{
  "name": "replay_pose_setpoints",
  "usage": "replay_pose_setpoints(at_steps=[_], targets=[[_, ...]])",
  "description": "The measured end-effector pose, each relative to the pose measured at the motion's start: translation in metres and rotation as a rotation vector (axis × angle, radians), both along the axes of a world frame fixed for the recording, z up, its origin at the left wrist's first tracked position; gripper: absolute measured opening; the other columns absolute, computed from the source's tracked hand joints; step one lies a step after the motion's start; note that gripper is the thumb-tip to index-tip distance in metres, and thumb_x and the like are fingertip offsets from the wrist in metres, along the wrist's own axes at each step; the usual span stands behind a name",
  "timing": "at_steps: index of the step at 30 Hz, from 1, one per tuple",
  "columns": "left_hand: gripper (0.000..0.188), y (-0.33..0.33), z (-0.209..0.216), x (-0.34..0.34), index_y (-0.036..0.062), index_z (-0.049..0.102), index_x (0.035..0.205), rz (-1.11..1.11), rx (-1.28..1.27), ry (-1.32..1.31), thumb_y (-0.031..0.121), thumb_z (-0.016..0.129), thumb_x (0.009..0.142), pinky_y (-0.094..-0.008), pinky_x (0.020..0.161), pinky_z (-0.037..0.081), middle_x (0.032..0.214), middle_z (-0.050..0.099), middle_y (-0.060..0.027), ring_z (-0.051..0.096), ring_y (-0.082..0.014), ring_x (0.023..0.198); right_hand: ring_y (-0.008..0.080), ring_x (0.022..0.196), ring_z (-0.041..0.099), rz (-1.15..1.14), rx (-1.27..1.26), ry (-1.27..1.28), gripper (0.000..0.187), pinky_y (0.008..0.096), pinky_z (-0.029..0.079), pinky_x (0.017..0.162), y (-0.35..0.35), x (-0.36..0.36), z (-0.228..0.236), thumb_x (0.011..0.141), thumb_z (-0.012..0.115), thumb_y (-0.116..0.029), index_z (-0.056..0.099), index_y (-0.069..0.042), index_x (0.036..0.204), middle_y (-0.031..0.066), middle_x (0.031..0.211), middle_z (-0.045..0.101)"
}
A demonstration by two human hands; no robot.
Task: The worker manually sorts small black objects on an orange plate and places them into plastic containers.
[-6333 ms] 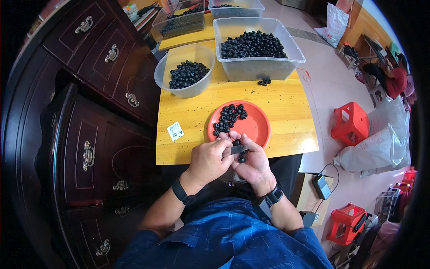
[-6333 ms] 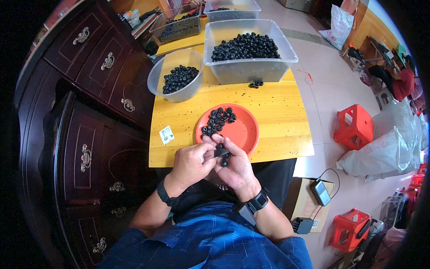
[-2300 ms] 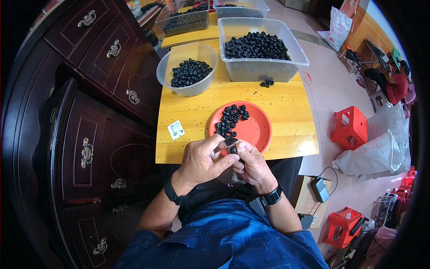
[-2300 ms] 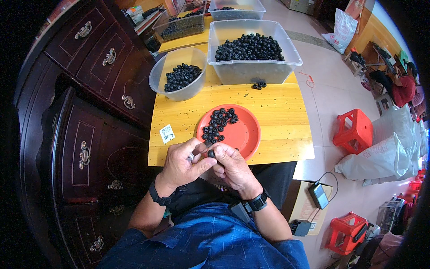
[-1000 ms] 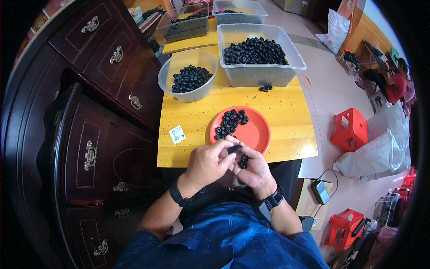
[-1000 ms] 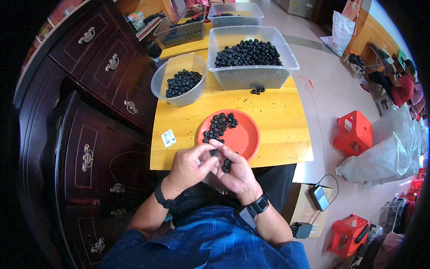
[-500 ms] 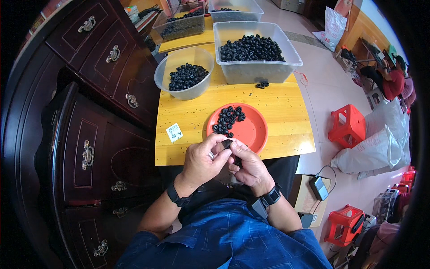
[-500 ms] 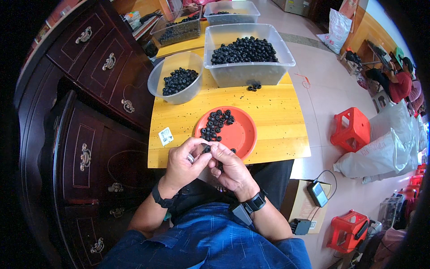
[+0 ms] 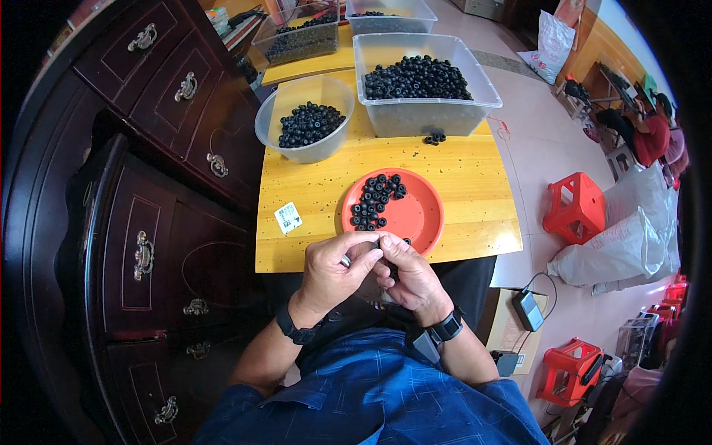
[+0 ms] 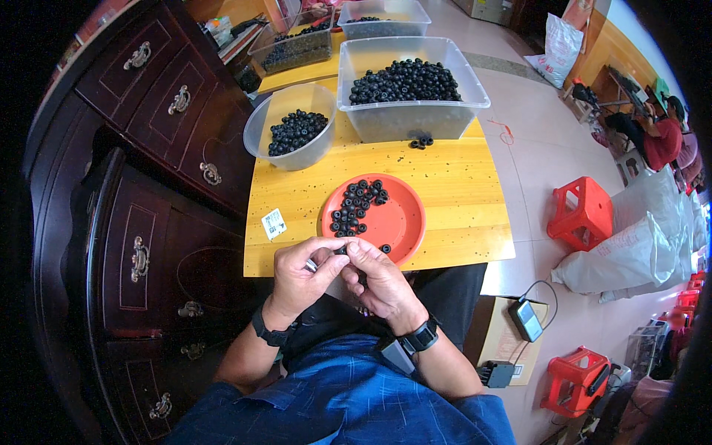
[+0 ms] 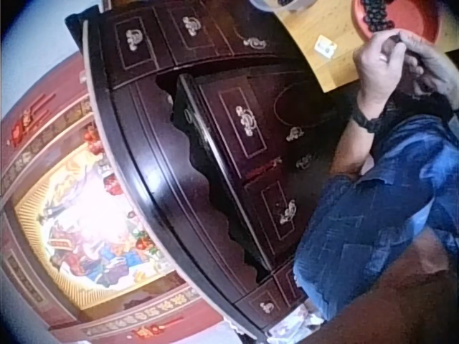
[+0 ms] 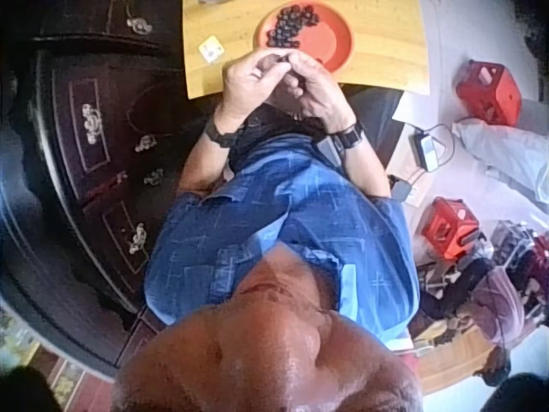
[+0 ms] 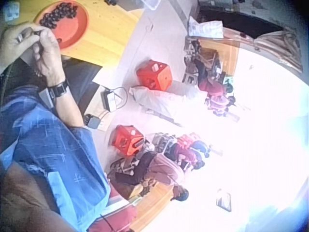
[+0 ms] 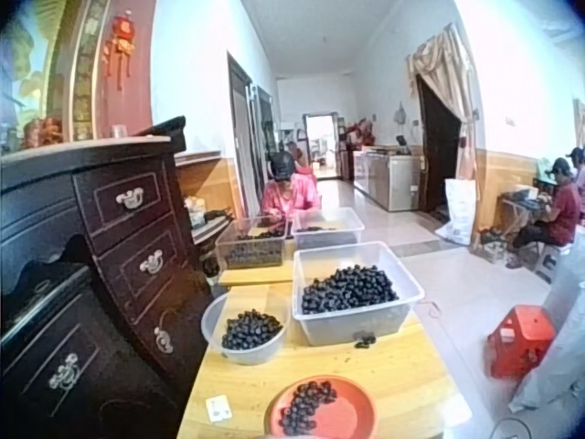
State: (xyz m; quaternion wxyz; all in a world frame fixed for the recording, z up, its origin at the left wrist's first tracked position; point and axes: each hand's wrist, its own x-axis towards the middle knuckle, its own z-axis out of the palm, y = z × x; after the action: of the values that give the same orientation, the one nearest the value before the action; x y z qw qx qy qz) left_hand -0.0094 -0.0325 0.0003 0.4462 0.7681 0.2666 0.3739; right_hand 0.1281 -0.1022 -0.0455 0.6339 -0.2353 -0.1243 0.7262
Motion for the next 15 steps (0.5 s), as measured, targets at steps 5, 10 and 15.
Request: replay_pose_setpoints(at_steps=[5,10,15], targets=[[0.026,0.002,-0.013,0.002,0.0041,0.07,0.103,0.065,0.236,-0.081,-0.004,0.076,0.079,-0.0238,0.053,0.045,0.066,0.062,-0.0018,0.057,-0.0076,0.057,0.0021,0.064,0.047,-0.055,-0.019,0.091,0.027,0.0151,0.039,0.05,0.001,-0.004,0.002,0.101,0.056,-0.027,0.058,-0.006,0.118,-0.0032,0.085,0.056],[0.019,0.003,-0.018,-0.005,0.003,0.068,0.094,0.075,0.314,-0.08,-0.002,0.077,0.079,-0.0253,0.053,0.049,0.073,0.067,-0.0061,0.062,-0.0115,0.058,0.0028,0.063,0.046,-0.097,-0.004,0.089,0.025,0.0153,0.038,0.051,0.001,-0.006,-0.002,0.1,0.058,-0.026,0.059,-0.008,0.118,-0.0023,0.087,0.058],[0.017,0.003,-0.004,-0.009,0.0029,0.061,0.085,0.052,-0.022,-0.003,0.007,0.077,0.083,-0.0229,0.054,0.042,0.068,0.061,-0.0024,0.055,-0.0051,0.062,0.0035,0.063,0.045,-0.154,0.034,-0.011,0.023,0.0166,0.038,0.052,0.002,-0.003,-0.001,0.1,0.058,-0.027,0.06,-0.01,0.116,-0.0008,0.091,0.06]])
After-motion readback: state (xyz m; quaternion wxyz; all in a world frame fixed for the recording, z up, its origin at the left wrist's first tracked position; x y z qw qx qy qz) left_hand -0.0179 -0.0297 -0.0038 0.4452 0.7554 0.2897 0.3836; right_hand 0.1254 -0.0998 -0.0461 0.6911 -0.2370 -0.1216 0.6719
